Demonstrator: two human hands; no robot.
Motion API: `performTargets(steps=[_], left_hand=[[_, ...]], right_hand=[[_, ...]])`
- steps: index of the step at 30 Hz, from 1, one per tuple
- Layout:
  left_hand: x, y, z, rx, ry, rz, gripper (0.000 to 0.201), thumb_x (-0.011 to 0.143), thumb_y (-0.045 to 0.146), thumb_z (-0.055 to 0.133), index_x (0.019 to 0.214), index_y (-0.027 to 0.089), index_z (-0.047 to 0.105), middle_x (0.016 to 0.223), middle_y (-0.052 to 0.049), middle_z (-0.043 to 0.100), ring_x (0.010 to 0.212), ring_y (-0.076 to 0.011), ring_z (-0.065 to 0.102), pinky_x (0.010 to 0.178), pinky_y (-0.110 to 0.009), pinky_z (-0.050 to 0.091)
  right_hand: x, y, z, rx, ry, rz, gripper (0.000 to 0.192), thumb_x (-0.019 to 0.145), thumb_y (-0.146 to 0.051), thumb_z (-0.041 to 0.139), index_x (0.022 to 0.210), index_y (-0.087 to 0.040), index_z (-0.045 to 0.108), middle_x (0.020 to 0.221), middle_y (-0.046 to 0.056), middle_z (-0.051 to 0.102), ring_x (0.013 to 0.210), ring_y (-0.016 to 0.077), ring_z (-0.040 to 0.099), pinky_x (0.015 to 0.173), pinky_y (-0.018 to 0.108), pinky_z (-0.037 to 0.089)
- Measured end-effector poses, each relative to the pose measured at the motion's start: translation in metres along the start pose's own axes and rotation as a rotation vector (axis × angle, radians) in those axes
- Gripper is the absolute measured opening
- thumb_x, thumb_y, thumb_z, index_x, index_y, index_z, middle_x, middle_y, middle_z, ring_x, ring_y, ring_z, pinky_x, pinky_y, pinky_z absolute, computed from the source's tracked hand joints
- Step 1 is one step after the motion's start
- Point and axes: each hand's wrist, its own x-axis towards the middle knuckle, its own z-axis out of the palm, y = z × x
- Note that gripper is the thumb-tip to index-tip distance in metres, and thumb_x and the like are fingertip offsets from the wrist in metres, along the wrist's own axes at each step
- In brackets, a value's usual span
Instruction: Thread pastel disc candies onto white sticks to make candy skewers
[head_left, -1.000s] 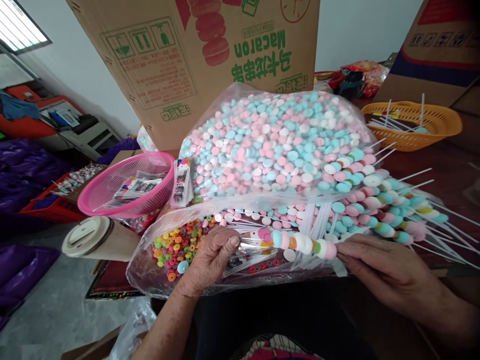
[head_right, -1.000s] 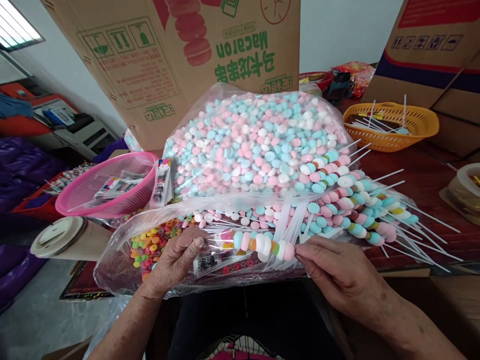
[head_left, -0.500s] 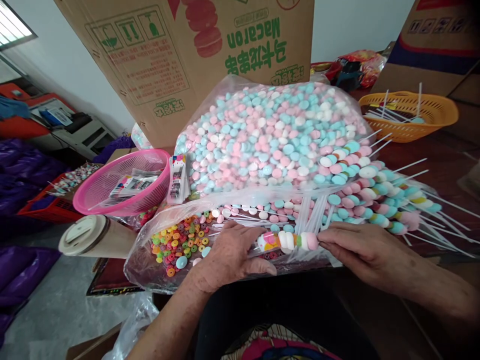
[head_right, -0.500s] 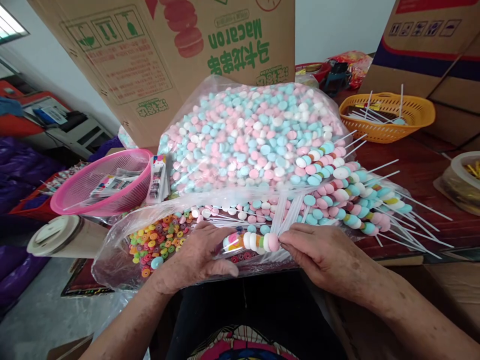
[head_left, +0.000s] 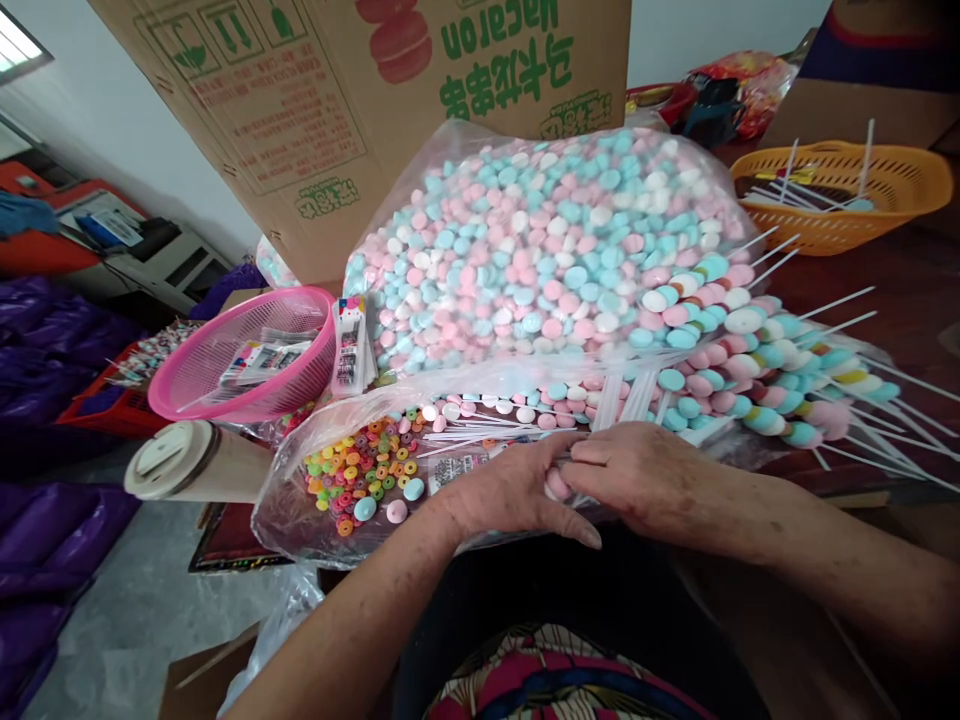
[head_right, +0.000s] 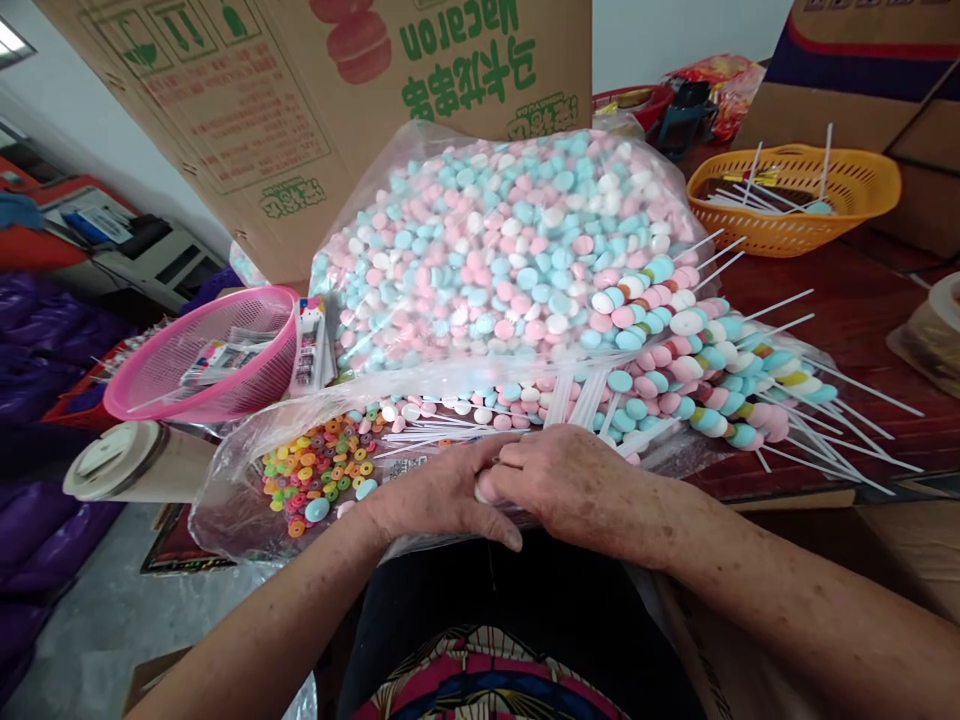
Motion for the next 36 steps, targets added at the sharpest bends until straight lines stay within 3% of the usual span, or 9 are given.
performTargets(steps=[4,7,9,12,17,20,26,30,36], left_hand=[[-0.011,0.008,-0.034,-0.033,-0.074,-0.08,0.103,0.062,0.039,0.078,0.145,0.025,0.019,0.115,-0.009,0.06,0.095,-0.0239,0.061,0.083,-0.035,0.044],[-0.03,0.01,-0.064,0.176,-0.067,-0.249,0.092,0.057,0.053,0.077,0.136,0.025,0.038,0.119,-0.01,0.057,0.095,-0.0246,0.059,0.082,-0.034,0.044],[-0.039,0.005,-0.069,0.296,-0.184,-0.307,0.079,0.056,0.052,0.077,0.124,0.023,0.051,0.11,-0.006,0.062,0.095,-0.025,0.058,0.081,-0.032,0.043],[-0.042,-0.006,-0.054,0.318,-0.253,-0.274,0.049,0.065,0.042,0.072,0.107,0.021,0.061,0.099,-0.001,0.066,0.09,-0.0213,0.058,0.077,-0.027,0.043],[-0.034,-0.002,-0.028,0.43,-0.08,-0.275,0.026,0.072,0.038,0.064,0.091,0.021,0.064,0.086,0.0,0.066,0.078,-0.0185,0.059,0.066,-0.024,0.041],[-0.034,0.007,-0.027,0.465,-0.035,-0.266,0.027,0.075,0.045,0.06,0.086,0.021,0.063,0.079,0.0,0.066,0.073,-0.0184,0.059,0.061,-0.024,0.04],[-0.04,0.001,-0.028,0.356,0.03,-0.223,0.037,0.07,0.043,0.068,0.098,0.021,0.063,0.09,-0.001,0.067,0.082,-0.0203,0.059,0.068,-0.025,0.042],[-0.031,-0.006,-0.014,0.316,0.009,-0.113,0.038,0.07,0.042,0.069,0.099,0.019,0.062,0.091,-0.002,0.066,0.084,-0.0209,0.059,0.073,-0.027,0.043],[-0.022,-0.012,-0.008,0.194,0.019,-0.146,0.041,0.066,0.043,0.073,0.096,0.018,0.06,0.088,-0.001,0.065,0.082,-0.0206,0.058,0.07,-0.027,0.044]], right_hand=[[-0.006,-0.003,0.011,0.099,0.019,0.092,0.012,0.079,-0.012,0.05,0.081,-0.016,0.061,0.071,0.002,0.062,0.06,0.0131,0.054,0.051,0.025,0.029],[-0.015,-0.001,0.011,0.096,0.114,0.148,0.022,0.083,-0.007,0.04,0.086,-0.015,0.06,0.07,0.003,0.059,0.061,0.013,0.053,0.053,0.025,0.031],[-0.019,0.001,0.008,0.087,0.152,0.143,0.023,0.083,-0.007,0.039,0.087,-0.015,0.06,0.07,0.003,0.058,0.061,0.0134,0.053,0.054,0.025,0.032],[-0.02,0.0,0.003,-0.006,0.176,0.06,0.023,0.083,-0.006,0.039,0.088,-0.016,0.06,0.069,0.002,0.059,0.062,0.0146,0.052,0.056,0.027,0.031],[-0.012,-0.012,-0.004,-0.015,0.147,0.062,0.026,0.082,-0.004,0.039,0.088,-0.017,0.06,0.065,0.001,0.056,0.056,0.0131,0.048,0.052,0.027,0.027],[-0.007,-0.015,-0.005,0.137,0.109,0.104,0.021,0.085,-0.009,0.039,0.083,-0.015,0.059,0.069,0.002,0.057,0.059,0.0126,0.049,0.053,0.025,0.029],[-0.006,-0.003,-0.012,-0.099,0.169,0.057,0.024,0.083,-0.008,0.041,0.073,-0.017,0.06,0.064,0.003,0.055,0.062,0.0161,0.046,0.06,0.03,0.027],[0.002,-0.008,-0.003,-0.051,0.159,0.008,0.023,0.08,-0.005,0.041,0.074,-0.017,0.06,0.062,0.002,0.054,0.059,0.0154,0.045,0.057,0.029,0.025],[0.009,-0.004,0.008,-0.074,0.143,-0.042,0.016,0.076,-0.007,0.048,0.074,-0.017,0.06,0.064,0.002,0.057,0.06,0.0157,0.046,0.059,0.031,0.025]])
